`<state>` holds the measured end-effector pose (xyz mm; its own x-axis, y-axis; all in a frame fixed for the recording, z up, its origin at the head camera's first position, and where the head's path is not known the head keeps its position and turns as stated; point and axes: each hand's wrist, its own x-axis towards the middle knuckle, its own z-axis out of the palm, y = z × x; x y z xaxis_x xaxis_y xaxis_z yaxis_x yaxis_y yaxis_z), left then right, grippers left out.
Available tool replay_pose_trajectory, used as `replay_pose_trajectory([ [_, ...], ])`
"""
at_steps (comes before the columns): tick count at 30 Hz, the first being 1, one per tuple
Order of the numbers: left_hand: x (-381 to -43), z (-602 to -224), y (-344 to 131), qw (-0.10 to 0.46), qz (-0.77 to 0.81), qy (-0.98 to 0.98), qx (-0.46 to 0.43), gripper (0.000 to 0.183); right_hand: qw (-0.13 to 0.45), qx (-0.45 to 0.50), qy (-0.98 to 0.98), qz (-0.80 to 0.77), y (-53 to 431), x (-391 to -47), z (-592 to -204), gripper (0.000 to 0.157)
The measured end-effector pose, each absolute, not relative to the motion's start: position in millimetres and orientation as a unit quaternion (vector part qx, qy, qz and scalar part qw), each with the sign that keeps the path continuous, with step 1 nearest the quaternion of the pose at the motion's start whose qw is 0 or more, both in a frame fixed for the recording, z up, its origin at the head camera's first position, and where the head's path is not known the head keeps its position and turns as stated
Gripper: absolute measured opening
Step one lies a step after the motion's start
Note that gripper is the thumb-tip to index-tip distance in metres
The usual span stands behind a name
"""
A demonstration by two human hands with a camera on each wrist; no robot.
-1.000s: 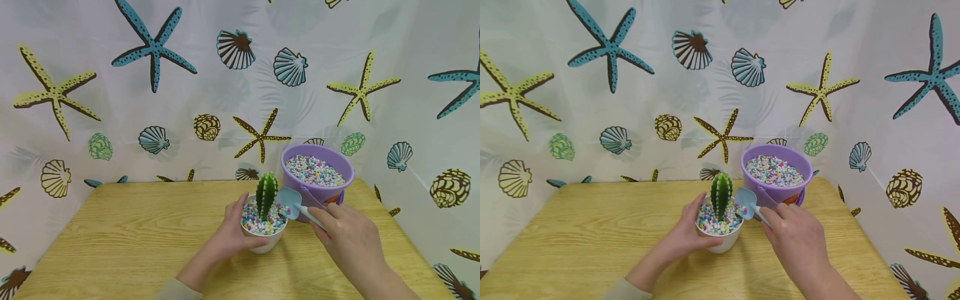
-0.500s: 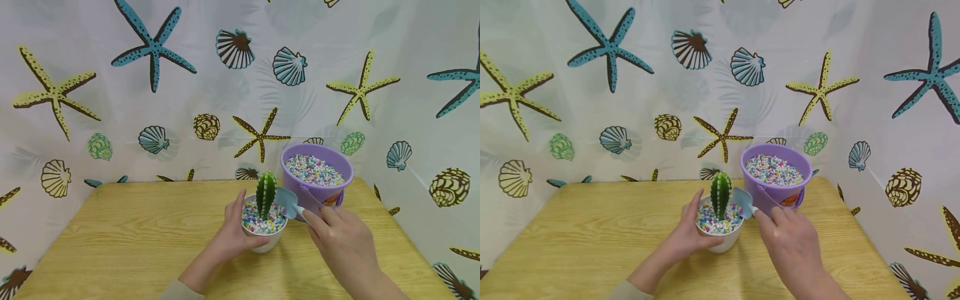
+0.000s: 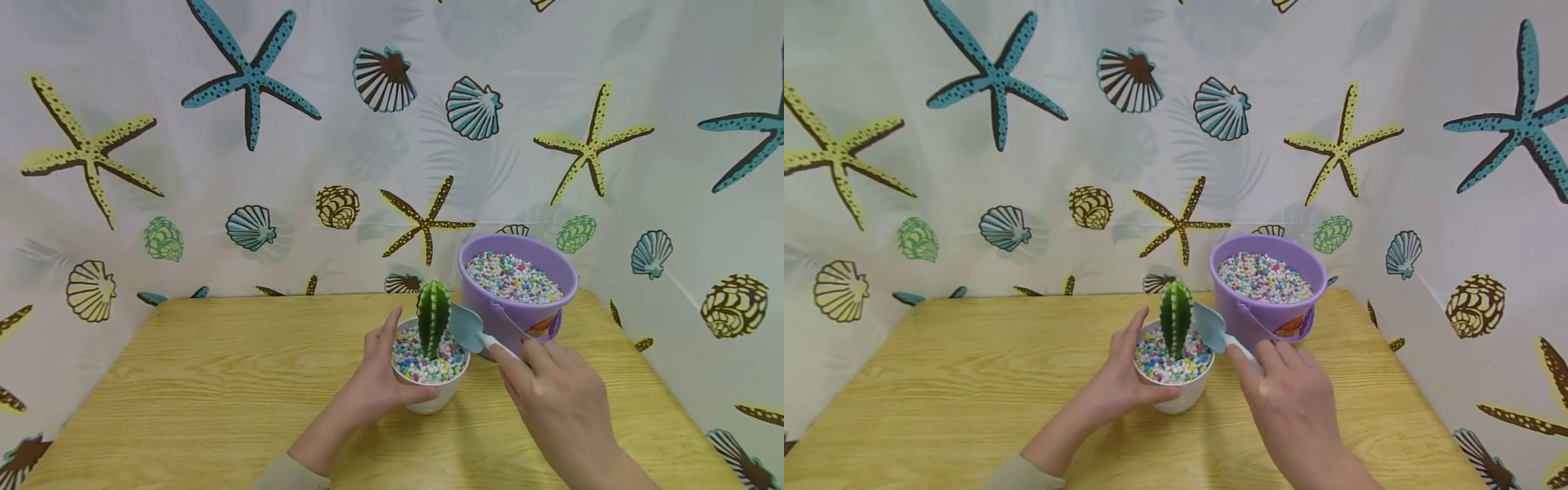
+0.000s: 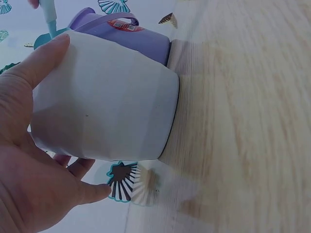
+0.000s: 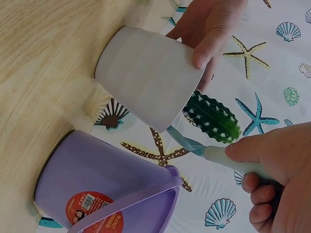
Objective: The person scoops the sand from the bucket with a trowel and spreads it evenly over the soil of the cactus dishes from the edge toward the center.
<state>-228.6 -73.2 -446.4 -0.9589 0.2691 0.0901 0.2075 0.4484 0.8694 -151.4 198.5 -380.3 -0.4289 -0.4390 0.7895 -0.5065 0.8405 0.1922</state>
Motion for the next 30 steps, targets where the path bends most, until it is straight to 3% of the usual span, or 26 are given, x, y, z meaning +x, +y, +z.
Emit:
replay_pose_trajectory([
  [7, -228, -446, -71, 0.031, 0.506, 0.851, 0.136, 0.142, 0.465, 0.274, -0.841, 0.046, 200, -151, -378, 0.036],
  [16, -228, -445, -73, 0.034, 0.496, 0.854, 0.156, 0.14, 0.43, 0.247, -0.866, 0.056, 211, -150, -373, 0.025],
  [30, -228, -442, -73, 0.059, 0.498, 0.854, 0.137, 0.13, 0.469, 0.233, -0.847, 0.095, 230, -153, -356, 0.037],
])
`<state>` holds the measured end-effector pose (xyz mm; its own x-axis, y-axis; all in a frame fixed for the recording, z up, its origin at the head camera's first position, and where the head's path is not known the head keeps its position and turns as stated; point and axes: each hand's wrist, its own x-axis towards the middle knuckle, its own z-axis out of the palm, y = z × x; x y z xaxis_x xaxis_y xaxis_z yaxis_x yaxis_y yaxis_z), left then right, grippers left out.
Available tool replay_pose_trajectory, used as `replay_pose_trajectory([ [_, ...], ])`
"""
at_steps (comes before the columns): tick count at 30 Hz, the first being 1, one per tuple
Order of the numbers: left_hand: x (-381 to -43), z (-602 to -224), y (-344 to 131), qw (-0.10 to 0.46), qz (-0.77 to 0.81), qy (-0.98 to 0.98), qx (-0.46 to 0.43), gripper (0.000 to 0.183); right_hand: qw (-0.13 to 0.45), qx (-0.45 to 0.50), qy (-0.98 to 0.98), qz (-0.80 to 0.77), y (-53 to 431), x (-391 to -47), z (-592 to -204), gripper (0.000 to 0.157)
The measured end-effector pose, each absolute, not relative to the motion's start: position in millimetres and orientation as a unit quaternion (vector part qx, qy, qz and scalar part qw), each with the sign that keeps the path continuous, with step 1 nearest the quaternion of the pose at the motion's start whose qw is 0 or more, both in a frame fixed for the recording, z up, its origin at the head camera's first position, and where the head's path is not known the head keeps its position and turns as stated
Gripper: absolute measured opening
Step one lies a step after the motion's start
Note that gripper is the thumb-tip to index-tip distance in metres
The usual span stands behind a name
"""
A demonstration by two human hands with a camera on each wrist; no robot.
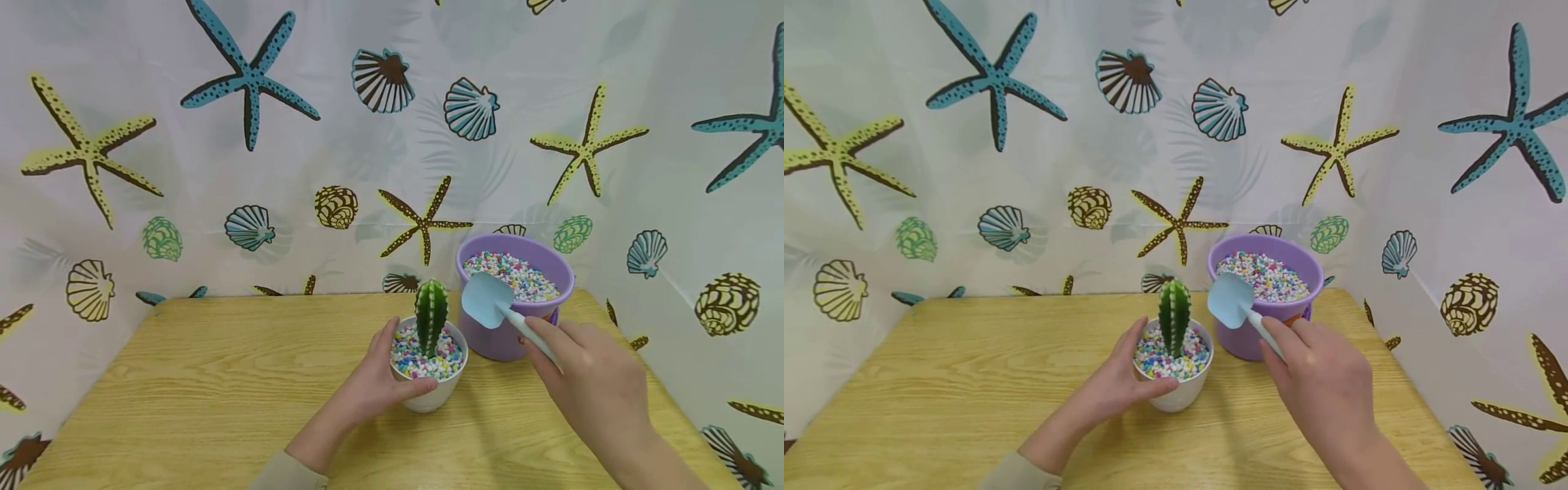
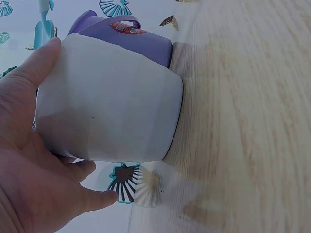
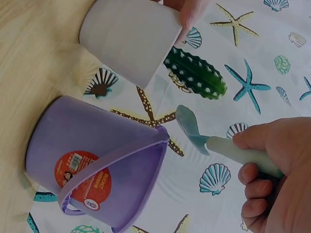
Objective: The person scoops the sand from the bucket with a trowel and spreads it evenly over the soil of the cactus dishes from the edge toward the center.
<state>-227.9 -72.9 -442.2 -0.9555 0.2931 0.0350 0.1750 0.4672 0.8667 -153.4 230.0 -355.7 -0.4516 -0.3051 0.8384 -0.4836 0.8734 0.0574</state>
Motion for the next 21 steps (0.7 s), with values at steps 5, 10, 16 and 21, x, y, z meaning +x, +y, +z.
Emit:
replay_pose_trajectory([
  [5, -228, -443, -73, 0.05, 0.497, 0.854, 0.145, 0.129, 0.461, 0.213, -0.856, 0.095, 240, -160, -347, 0.038],
  [10, -228, -446, -74, 0.046, 0.496, 0.855, 0.148, 0.129, 0.423, 0.175, -0.88, 0.123, 250, -166, -340, 0.034],
  [16, -228, -449, -75, 0.046, 0.499, 0.853, 0.146, 0.129, 0.381, 0.144, -0.899, 0.163, 260, -174, -336, 0.03],
  [21, -228, -450, -75, 0.043, 0.5, 0.852, 0.151, 0.129, 0.342, 0.111, -0.914, 0.188, 268, -180, -331, 0.028],
])
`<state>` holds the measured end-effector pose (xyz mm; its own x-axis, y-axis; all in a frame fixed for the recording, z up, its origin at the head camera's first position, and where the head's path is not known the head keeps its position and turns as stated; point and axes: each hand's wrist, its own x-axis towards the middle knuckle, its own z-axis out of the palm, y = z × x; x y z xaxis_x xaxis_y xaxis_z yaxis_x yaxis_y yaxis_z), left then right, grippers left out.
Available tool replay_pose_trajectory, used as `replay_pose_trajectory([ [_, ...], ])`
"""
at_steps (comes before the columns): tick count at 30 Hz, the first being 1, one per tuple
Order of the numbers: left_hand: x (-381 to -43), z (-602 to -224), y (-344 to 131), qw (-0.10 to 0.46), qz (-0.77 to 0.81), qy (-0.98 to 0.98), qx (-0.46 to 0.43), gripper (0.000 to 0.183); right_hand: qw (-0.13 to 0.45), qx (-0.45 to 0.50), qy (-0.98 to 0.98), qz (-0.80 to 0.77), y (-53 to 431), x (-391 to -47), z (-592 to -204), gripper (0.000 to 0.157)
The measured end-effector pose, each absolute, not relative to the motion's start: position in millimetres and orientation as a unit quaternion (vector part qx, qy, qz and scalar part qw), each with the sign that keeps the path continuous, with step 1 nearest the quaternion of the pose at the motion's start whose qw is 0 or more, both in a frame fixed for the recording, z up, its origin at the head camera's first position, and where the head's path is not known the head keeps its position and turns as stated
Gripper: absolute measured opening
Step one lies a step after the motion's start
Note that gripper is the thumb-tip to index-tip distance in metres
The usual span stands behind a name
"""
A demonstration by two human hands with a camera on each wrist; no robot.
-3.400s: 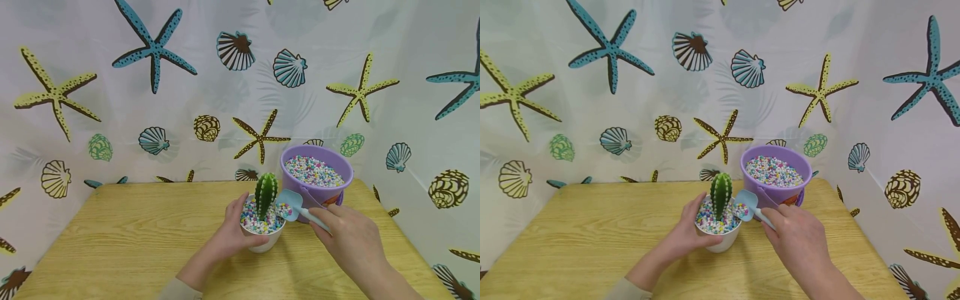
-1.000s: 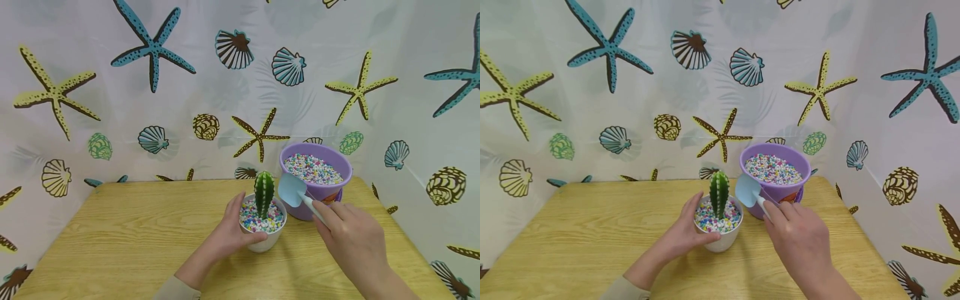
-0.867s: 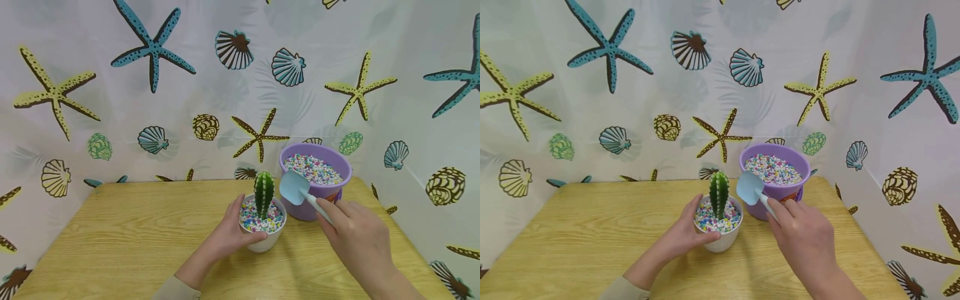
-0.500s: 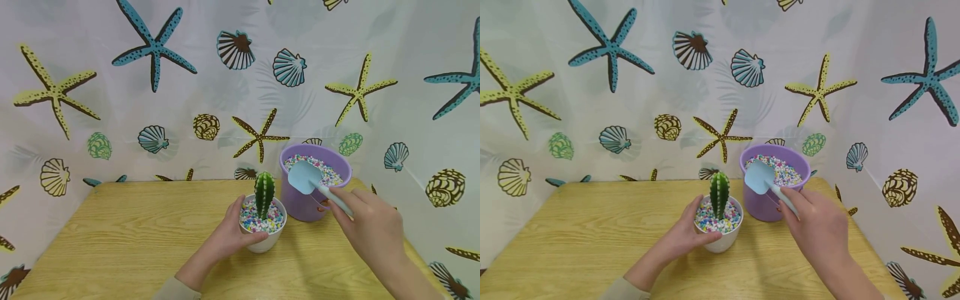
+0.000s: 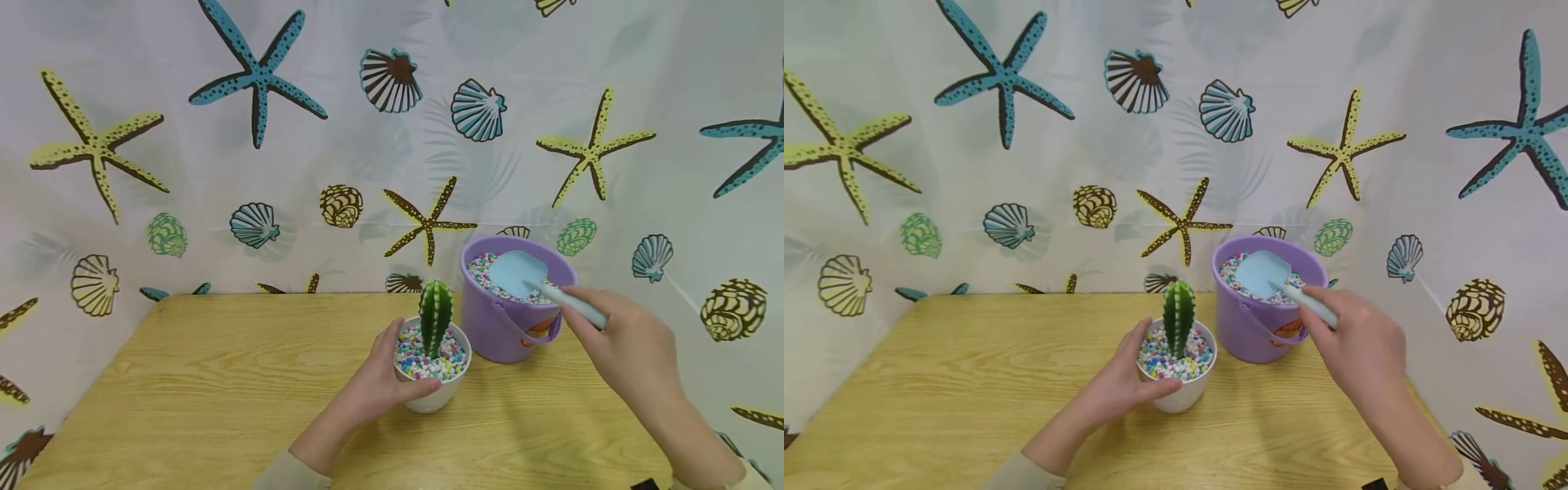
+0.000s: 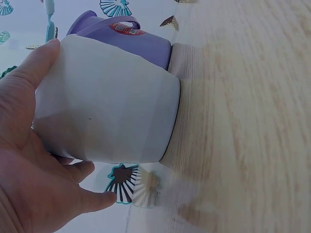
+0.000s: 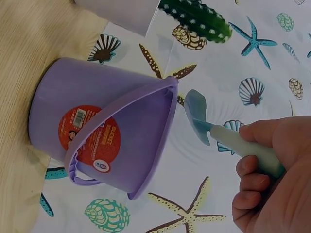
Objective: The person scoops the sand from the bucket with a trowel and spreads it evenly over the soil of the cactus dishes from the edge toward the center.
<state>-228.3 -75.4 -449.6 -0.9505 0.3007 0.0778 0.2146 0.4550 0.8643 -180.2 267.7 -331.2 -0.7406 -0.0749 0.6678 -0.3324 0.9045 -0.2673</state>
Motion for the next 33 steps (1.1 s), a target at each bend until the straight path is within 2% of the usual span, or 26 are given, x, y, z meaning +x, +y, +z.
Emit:
replay_pose_trajectory([
  [10, -228, -448, -72, 0.05, 0.5, 0.852, 0.149, 0.129, 0.251, 0.049, -0.943, 0.212, 287, -203, -335, 0.04],
  [25, -225, -447, -74, 0.046, 0.503, 0.85, 0.152, 0.128, 0.198, 0.041, -0.956, 0.211, 302, -226, -336, 0.046],
  [33, -225, -446, -75, 0.043, 0.495, 0.854, 0.152, 0.127, 0.153, 0.035, -0.967, 0.2, 308, -237, -335, 0.05],
])
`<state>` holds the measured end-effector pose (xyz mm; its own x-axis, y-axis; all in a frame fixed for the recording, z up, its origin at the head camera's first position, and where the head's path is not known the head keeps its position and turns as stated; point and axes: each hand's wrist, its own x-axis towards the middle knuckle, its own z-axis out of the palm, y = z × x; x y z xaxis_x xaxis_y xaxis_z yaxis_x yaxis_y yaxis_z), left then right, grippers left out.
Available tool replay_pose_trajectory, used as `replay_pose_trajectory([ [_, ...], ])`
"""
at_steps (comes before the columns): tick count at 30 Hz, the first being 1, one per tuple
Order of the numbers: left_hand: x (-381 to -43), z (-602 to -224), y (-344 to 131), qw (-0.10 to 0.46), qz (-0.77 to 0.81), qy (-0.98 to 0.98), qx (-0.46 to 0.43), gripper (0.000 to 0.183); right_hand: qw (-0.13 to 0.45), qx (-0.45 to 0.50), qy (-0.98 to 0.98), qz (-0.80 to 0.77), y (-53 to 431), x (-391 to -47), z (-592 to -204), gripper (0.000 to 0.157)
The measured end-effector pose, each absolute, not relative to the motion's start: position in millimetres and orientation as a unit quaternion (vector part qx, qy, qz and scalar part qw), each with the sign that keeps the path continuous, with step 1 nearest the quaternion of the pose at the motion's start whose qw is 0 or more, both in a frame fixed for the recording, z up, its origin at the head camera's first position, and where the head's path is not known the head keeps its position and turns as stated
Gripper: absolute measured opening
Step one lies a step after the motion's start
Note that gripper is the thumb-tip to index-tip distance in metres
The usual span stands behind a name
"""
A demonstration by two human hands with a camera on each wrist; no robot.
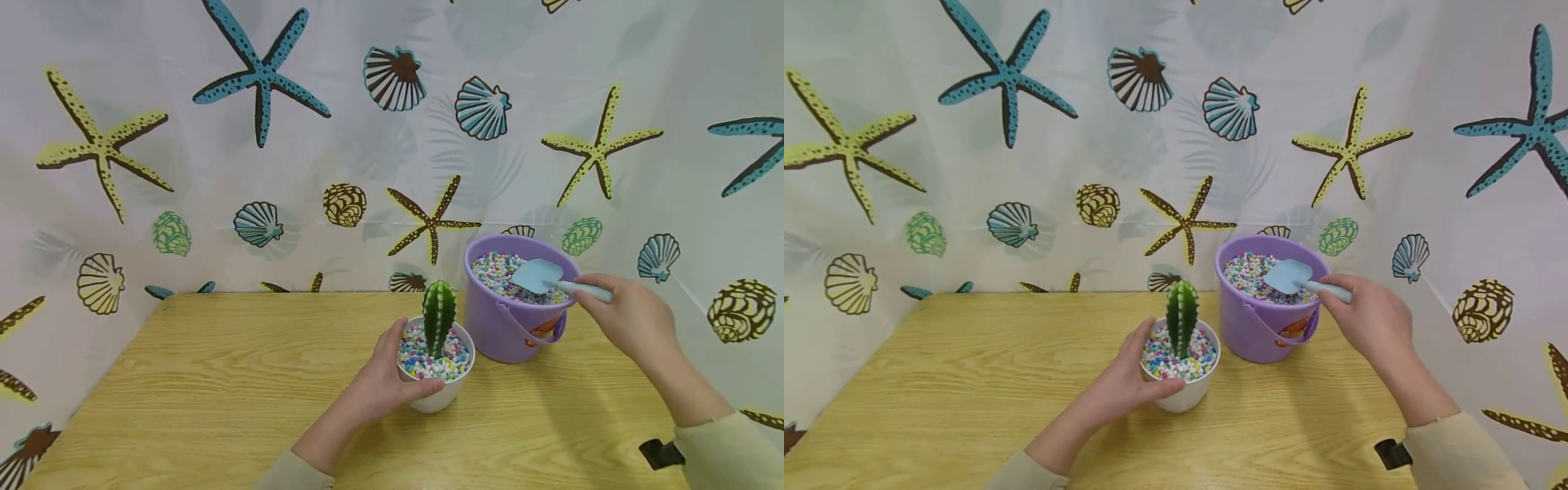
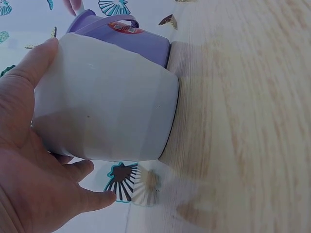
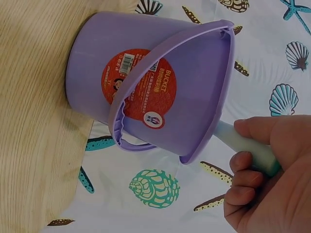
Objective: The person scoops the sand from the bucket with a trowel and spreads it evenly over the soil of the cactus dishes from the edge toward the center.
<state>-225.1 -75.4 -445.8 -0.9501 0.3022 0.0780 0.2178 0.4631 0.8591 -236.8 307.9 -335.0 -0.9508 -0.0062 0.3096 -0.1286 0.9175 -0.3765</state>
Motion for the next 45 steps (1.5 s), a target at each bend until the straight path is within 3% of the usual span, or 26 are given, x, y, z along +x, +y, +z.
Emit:
replay_pose_trajectory([
  [22, -226, -445, -78, 0.058, 0.504, 0.85, 0.144, 0.128, 0.066, 0.051, -0.974, 0.211, 315, -259, -329, 0.052],
  [29, -226, -445, -79, 0.061, 0.498, 0.853, 0.146, 0.128, 0.068, 0.05, -0.975, 0.207, 314, -261, -328, 0.058],
  [37, -225, -441, -85, 0.053, 0.481, 0.862, 0.153, 0.129, 0.134, 0.062, -0.97, 0.191, 306, -252, -336, 0.07],
  [45, -222, -436, -93, 0.024, 0.43, 0.886, 0.174, 0.12, 0.276, 0.09, -0.945, 0.152, 290, -226, -349, 0.075],
])
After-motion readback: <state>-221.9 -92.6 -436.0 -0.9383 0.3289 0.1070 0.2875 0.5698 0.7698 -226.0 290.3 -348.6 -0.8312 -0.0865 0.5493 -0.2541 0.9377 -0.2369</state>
